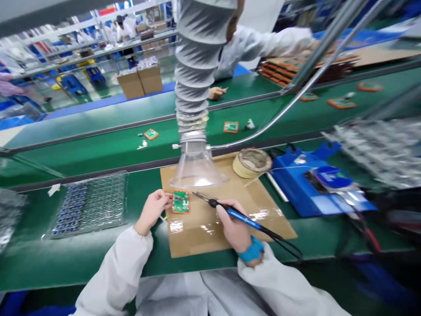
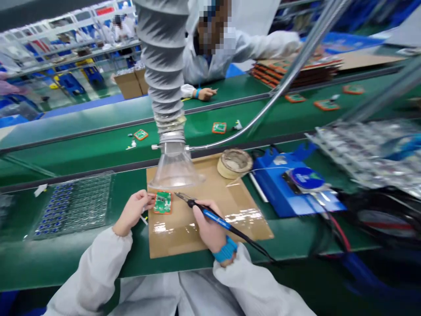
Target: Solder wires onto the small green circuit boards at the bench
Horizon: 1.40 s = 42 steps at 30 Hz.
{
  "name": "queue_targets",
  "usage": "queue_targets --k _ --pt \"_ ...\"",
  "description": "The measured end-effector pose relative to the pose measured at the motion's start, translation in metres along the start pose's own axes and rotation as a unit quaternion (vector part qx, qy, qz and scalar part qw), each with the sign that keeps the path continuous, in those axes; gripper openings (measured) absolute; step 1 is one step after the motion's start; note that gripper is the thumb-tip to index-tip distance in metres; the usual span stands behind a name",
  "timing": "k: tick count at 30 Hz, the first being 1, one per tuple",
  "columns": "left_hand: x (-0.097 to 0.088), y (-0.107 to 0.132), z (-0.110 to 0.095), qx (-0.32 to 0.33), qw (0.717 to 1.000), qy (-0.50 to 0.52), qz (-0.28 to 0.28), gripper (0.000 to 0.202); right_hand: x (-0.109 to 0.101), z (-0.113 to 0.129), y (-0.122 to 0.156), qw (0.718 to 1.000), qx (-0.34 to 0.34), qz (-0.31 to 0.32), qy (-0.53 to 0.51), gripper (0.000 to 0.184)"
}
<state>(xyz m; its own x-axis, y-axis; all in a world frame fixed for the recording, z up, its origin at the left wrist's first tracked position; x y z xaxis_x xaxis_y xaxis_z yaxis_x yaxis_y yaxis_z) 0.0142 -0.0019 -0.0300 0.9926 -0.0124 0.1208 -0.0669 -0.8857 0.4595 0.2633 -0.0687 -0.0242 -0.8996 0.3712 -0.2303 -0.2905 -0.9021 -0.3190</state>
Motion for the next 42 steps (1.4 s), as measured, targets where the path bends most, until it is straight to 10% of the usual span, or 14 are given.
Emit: queue_targets --k 7,13,31,38,42 --pt "-0.013 -0.001 -0.003 0.048 0.996 -0.064 -0.037 0.04 -0.069 -0.009 0.005 0.988 -0.109 0.04 0.102 0.015" --pt "-0.027 0.001 -0.006 0.047 0.994 -0.073 -0.063 0.037 -0.122 -0.038 -0.009 0.986 -0.039 -0.011 0.163 0.023" --pt "-0.061 0.02 -0.018 0.035 0.986 -0.102 -0.127 0.044 -0.095 -0.035 -0.011 0.994 -0.019 0.075 0.074 0.031" --pt "0.012 0.005 -0.012 0.014 0.996 -0.083 0.021 0.038 -0.083 -0.019 -0.009 0.996 0.007 0.04 0.083 0.034" --pt "0.033 0.006 -0.007 0.102 0.944 -0.311 -0.045 0.024 -0.055 0.004 -0.007 0.998 -0.013 0.017 0.059 0.028"
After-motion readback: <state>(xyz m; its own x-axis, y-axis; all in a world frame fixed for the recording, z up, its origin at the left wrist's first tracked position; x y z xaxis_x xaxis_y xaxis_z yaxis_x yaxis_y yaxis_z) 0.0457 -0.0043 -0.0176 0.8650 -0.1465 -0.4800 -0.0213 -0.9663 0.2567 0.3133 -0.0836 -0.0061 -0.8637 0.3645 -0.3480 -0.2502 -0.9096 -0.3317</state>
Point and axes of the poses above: each hand's wrist, its own y-axis away from the middle knuckle, its own x-axis out of the palm, z = x × y, the point moved 3 cm from there along -y, towards the middle knuckle, and after that the axes turned 3 degrees about -x, right-handed, at the moved point
